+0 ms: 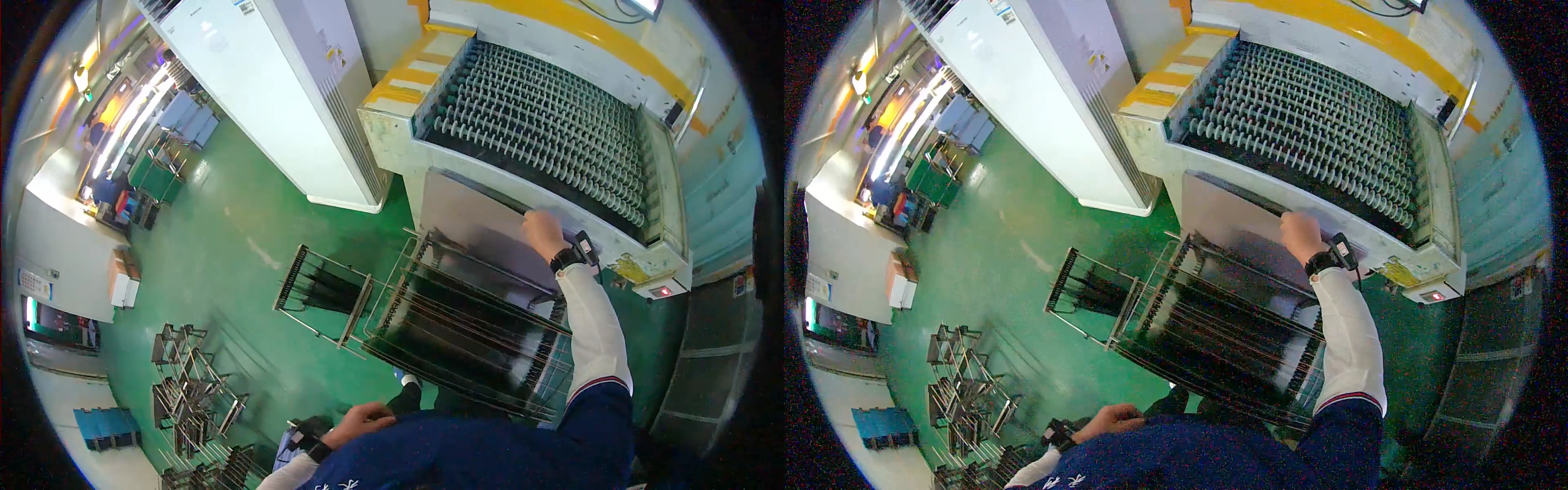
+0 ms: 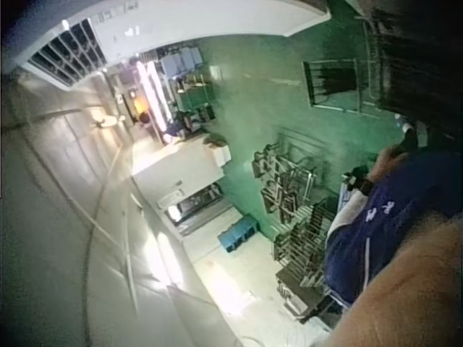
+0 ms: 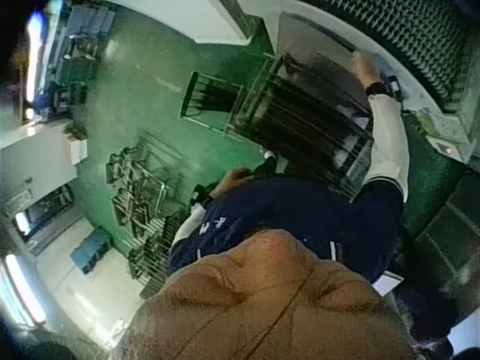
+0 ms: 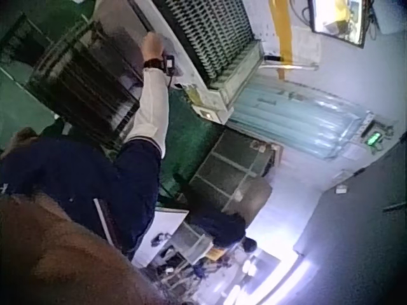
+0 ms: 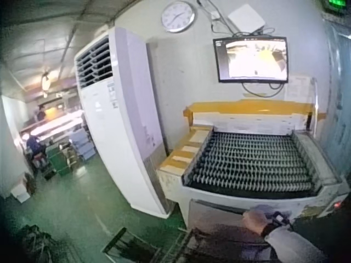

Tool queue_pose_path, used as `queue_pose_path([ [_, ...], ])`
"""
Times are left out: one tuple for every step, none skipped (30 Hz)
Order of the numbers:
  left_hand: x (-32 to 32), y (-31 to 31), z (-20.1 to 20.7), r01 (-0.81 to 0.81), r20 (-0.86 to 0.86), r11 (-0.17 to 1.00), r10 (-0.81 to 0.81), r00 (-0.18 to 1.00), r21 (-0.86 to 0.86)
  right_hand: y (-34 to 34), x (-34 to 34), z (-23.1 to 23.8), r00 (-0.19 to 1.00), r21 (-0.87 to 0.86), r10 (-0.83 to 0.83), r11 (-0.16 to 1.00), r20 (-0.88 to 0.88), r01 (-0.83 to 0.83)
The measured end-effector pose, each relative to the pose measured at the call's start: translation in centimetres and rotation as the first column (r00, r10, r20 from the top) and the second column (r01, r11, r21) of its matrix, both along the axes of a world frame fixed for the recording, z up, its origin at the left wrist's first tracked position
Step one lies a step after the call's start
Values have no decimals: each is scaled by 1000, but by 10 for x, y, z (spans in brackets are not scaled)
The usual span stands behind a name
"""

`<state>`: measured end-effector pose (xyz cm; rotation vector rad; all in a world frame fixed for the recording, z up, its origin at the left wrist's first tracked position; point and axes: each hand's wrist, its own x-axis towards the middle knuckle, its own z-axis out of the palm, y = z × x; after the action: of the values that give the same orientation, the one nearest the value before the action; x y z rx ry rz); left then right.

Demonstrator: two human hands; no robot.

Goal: Loading green plates into a processing machine and placing processed grey plates onto a storage rack.

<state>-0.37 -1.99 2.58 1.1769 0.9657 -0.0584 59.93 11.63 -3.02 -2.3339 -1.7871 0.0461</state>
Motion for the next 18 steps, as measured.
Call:
queue_pose_path([
  [-12,1,4,11,-26,1000,-11,1000,-2,-2,3,3,1000,41,-7,999,9,6],
  [-24,2,7,23,-50,1000,-23,998,-4,-4,5,6,1000,52,2,999,12,-3],
  [-37,1,9,25,-43,1000,-25,999,-6,-6,6,10,999,56,-18,998,38,16],
  [-51,-2,12,17,-57,1000,-16,998,11,-8,5,14,997,54,-53,997,62,49],
  [-68,-6,14,9,-62,999,-7,998,46,-10,3,17,997,59,-37,998,67,33],
  [-86,-9,14,8,-70,1000,-6,998,28,-12,0,21,995,-1,-59,998,75,59],
  [-106,-13,12,119,-189,993,-113,975,21,-13,-5,23,993,-61,-79,995,84,85],
  [-127,-18,9,226,-270,974,-210,940,30,-15,-12,25,993,-61,-78,995,85,83],
  [-150,-28,5,289,-254,957,-280,926,1,-17,-18,25,991,-36,-20,999,131,25],
  [-173,-40,1,344,-138,937,-333,933,60,-18,-25,24,984,-23,33,999,174,-29],
  [-184,-58,-10,355,-67,933,-351,934,62,-20,-28,24,989,-69,35,997,147,-25],
  [-193,-73,-19,350,75,930,-359,930,114,-21,-31,24,989,-68,34,997,146,-24],
  [-206,-83,-17,348,63,936,-350,934,51,-23,-34,22,988,-60,31,998,148,-23],
  [-212,-85,-19,336,39,942,-336,941,-5,-25,-36,20,987,-52,28,998,156,-20],
  [-211,-84,-21,330,0,943,-330,944,-51,-27,-38,19,989,-55,25,998,149,-17],
  [-210,-82,-15,323,-23,943,-326,945,-74,-29,-40,17,985,-67,20,998,174,-8],
  [-201,-73,-15,313,-69,944,-321,945,-100,-31,-40,16,978,-84,4,996,211,14],
  [-192,-65,-9,310,-96,944,-321,942,-118,-34,-42,15,979,-84,9,996,202,8],
])
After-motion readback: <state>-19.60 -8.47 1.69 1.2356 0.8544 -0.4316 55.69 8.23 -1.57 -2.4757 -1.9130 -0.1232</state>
